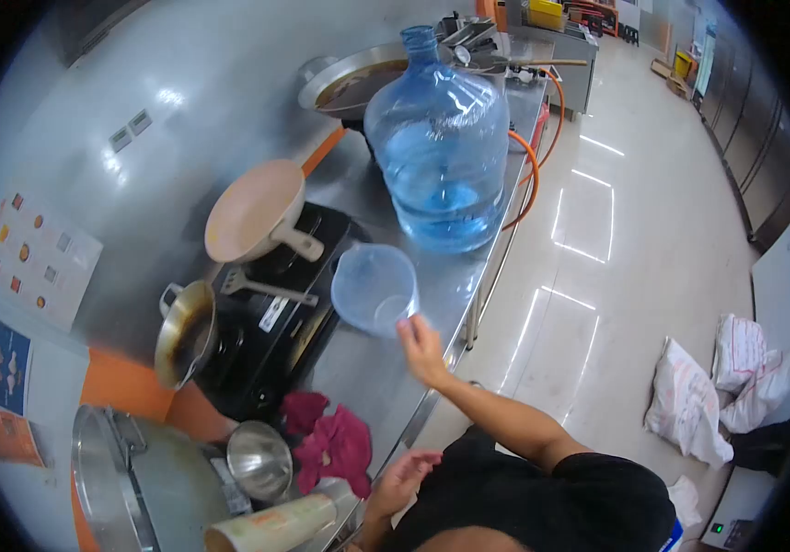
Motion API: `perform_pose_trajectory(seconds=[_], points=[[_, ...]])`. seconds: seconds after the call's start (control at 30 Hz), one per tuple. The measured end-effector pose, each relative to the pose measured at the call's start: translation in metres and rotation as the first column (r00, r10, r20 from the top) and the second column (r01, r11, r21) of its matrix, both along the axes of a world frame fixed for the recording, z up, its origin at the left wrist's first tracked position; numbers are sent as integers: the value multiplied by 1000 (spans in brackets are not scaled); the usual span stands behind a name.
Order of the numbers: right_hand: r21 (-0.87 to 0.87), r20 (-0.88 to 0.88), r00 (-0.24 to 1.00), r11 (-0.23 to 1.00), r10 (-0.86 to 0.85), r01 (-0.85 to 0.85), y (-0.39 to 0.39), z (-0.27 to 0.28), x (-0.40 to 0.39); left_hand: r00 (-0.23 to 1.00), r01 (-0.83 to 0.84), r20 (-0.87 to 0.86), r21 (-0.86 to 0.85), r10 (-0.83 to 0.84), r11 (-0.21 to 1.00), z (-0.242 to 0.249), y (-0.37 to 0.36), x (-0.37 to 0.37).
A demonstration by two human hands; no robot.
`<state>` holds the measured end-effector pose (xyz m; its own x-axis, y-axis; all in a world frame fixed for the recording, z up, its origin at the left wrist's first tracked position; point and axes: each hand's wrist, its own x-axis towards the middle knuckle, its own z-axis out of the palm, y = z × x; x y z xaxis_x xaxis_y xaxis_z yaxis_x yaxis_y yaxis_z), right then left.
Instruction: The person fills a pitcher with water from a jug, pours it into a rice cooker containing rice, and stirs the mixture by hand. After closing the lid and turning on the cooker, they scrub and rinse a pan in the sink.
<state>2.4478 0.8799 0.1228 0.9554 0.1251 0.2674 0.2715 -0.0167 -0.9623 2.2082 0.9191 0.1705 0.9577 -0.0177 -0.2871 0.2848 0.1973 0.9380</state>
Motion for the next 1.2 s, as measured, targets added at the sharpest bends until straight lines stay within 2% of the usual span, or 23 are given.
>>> perform_pose_trajectory(seconds=[0.03,0.1,0.13,0.17,0.2,0.23,0.27,0.3,0.33,0.4,0.43,0.5,0.6,0.63,0.73,0.77,0.83,0.9,0.93,1.03,1.1,1.17,1.2], points=[[-50,-46,990,990,130,-132,-5,2,0,990,-14,141,15,11,1000,38,1,38],[-181,194,977,982,87,-51,-14,6,14,895,-247,400,71,199,966,103,-6,116],[-224,204,974,973,104,-57,-32,24,35,754,-346,607,41,251,937,127,-5,166],[-175,99,986,977,137,-118,-51,35,44,709,-444,648,102,279,890,155,-1,214],[-117,-23,985,978,173,-175,-72,41,49,637,-508,622,-104,455,855,198,-15,275],[-111,-75,987,983,141,-149,-93,37,64,654,-502,693,96,305,859,231,-14,324],[-105,-118,986,986,116,-129,-112,29,91,530,-638,819,214,221,739,225,-3,403],[-94,-160,987,994,32,-47,-130,7,117,636,-696,724,388,268,603,246,-6,447],[-83,-202,978,996,-50,34,-146,-14,142,581,-677,800,373,150,634,242,8,511],[60,-385,916,988,-111,144,-172,-38,183,809,-536,553,554,200,637,255,-1,563],[57,-375,925,994,-66,94,-181,-47,207,792,-574,560,546,243,611,258,-9,573],[207,-679,734,954,-21,218,-196,-69,240,696,-692,594,403,404,600,251,-18,575],[458,-782,549,870,296,182,-200,-88,296,576,-816,643,419,504,398,259,-48,538],[521,-779,491,839,390,159,-199,-94,316,532,-846,651,436,541,307,264,-65,524],[750,-570,486,661,663,-24,-194,-131,357,523,-837,749,362,406,411,253,-79,512],[742,-580,456,669,675,-46,-191,-132,365,554,-801,736,344,389,490,258,-87,503],[744,-583,398,662,708,-89,-186,-137,375,432,-876,834,299,342,378,252,-102,497],[730,-600,356,673,716,-121,-186,-131,382,518,-806,789,320,331,499,255,-117,479],[727,-604,346,674,718,-132,-189,-127,384,506,-827,786,324,356,461,250,-125,471],[692,-631,345,705,695,-156,-204,-111,388,452,-832,859,308,241,462,244,-139,462],[659,-645,374,733,666,-168,-224,-100,388,517,-753,827,316,222,578,247,-146,460],[630,-649,406,754,643,-187,-244,-86,389,501,-782,845,348,188,517,246,-157,464],[618,-650,423,763,632,-190,-254,-78,388,544,-738,815,354,197,574,244,-162,468]])
